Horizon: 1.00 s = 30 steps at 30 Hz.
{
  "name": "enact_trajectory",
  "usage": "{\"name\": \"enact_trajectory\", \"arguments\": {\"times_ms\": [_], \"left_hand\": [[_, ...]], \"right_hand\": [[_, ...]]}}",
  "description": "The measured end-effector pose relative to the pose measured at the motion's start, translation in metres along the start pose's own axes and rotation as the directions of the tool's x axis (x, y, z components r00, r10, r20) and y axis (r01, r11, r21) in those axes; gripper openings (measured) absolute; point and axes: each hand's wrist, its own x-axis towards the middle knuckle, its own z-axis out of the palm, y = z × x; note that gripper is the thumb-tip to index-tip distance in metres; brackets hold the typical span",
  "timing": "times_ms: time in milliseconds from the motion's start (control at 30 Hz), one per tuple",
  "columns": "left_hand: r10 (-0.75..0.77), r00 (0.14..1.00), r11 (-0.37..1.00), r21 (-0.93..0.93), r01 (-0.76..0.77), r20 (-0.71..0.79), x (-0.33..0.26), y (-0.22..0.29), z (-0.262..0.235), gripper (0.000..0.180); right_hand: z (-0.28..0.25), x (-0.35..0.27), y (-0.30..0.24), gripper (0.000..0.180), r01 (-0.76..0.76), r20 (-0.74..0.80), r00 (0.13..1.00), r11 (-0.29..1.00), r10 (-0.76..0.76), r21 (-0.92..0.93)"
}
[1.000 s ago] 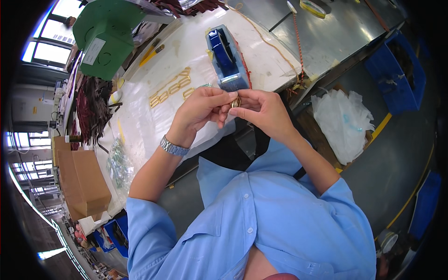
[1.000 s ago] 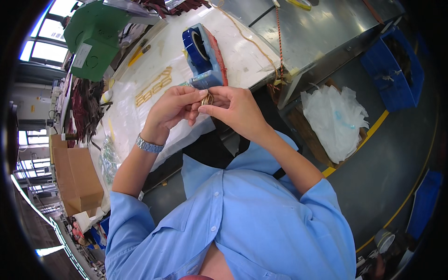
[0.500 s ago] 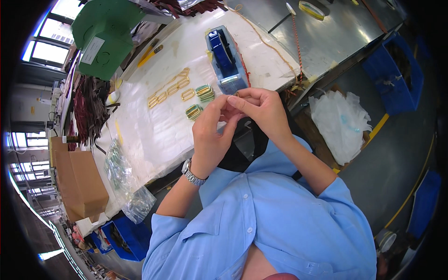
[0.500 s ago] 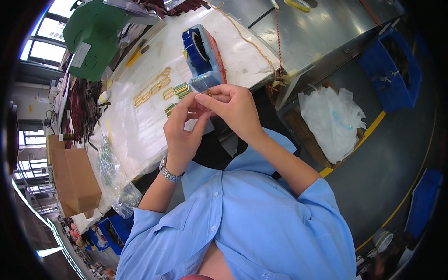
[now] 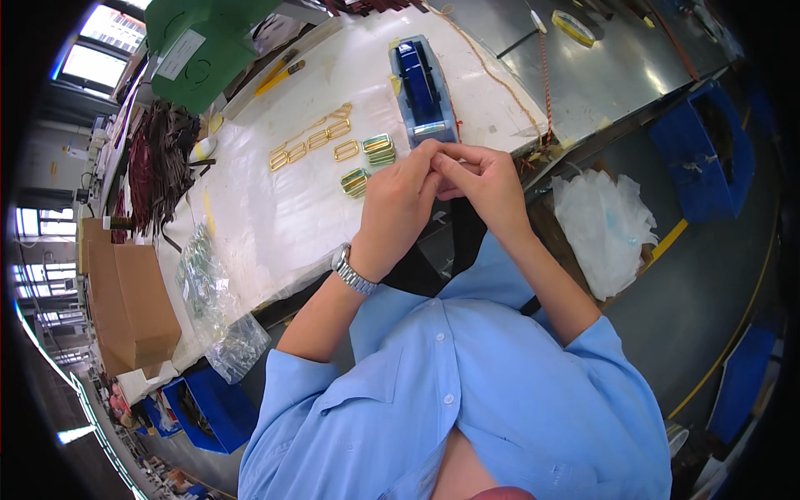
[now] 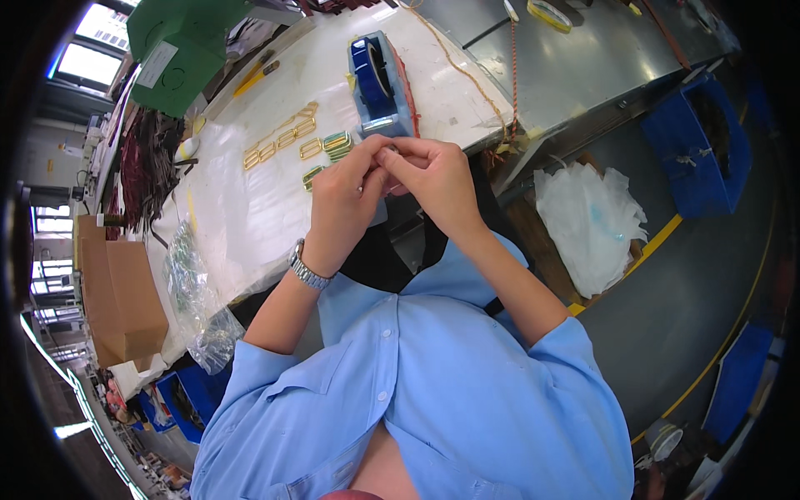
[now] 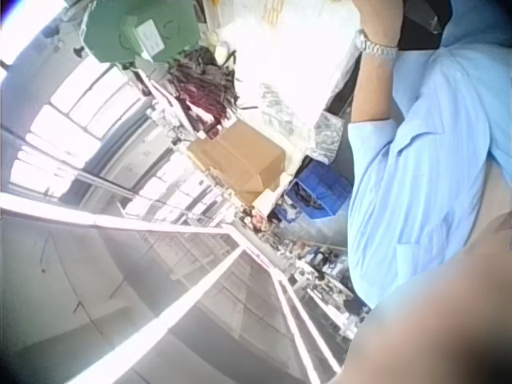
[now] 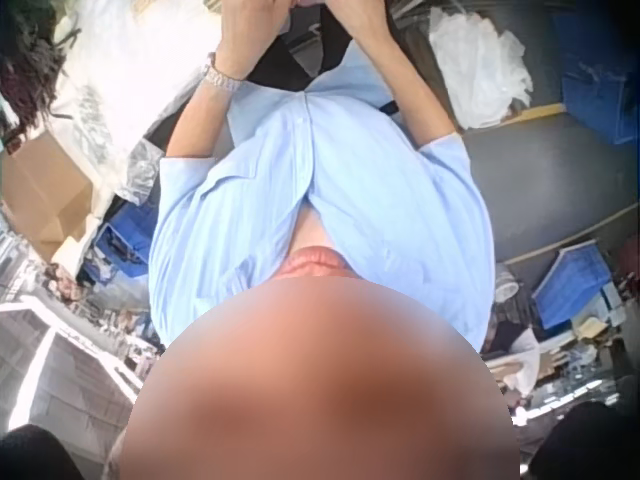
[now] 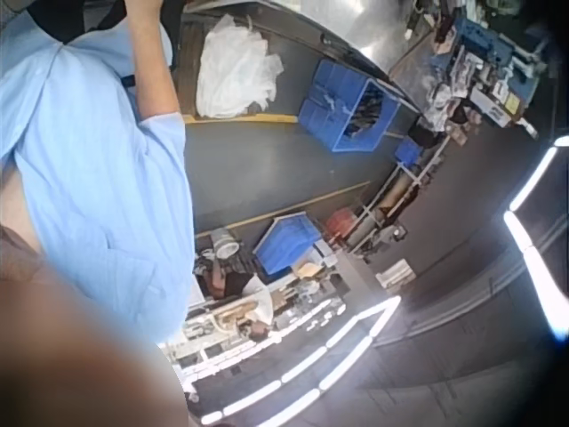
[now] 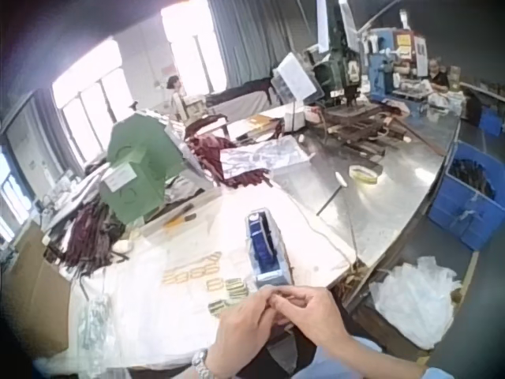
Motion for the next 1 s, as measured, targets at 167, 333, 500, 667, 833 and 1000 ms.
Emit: {"name": "enact_trajectory", "arguments": {"times_ms": [167,333,500,667,833,1000], "left_hand": [[-0.08,0.996,0.988,-0.138,0.073,-0.045,-0.013,-0.002,0.009,0.026],[-0.095,0.995,0.986,-0.137,0.098,0.023,-0.024,-0.006,0.016,0.027],[-0.151,0.988,0.927,-0.349,0.14,-0.004,-0.044,0.024,0.007,0.032],[-0.402,0.872,0.453,-0.767,0.454,0.279,-0.048,0.034,-0.023,0.027],[-0.398,0.895,0.526,-0.75,0.403,0.202,-0.066,0.029,-0.026,0.027],[-0.196,0.948,0.89,-0.361,0.279,0.249,-0.075,0.024,-0.058,0.032]], "right_hand": [[0.0,-0.007,0.004,0.035,-0.069,0.002,0.998,0.995,0.069,-0.066],[-0.017,-0.002,0.02,0.034,-0.307,0.063,0.946,0.943,0.317,-0.126],[-0.004,-0.049,-0.019,0.033,-0.066,0.039,0.996,0.958,0.08,-0.28],[-0.001,-0.068,-0.065,0.043,0.045,0.267,0.96,0.897,0.083,-0.439],[0.004,-0.064,-0.056,0.045,0.28,0.371,0.929,0.692,-0.02,-0.665],[0.009,-0.073,-0.037,0.038,0.348,0.41,0.91,0.639,-0.056,-0.686]]}}
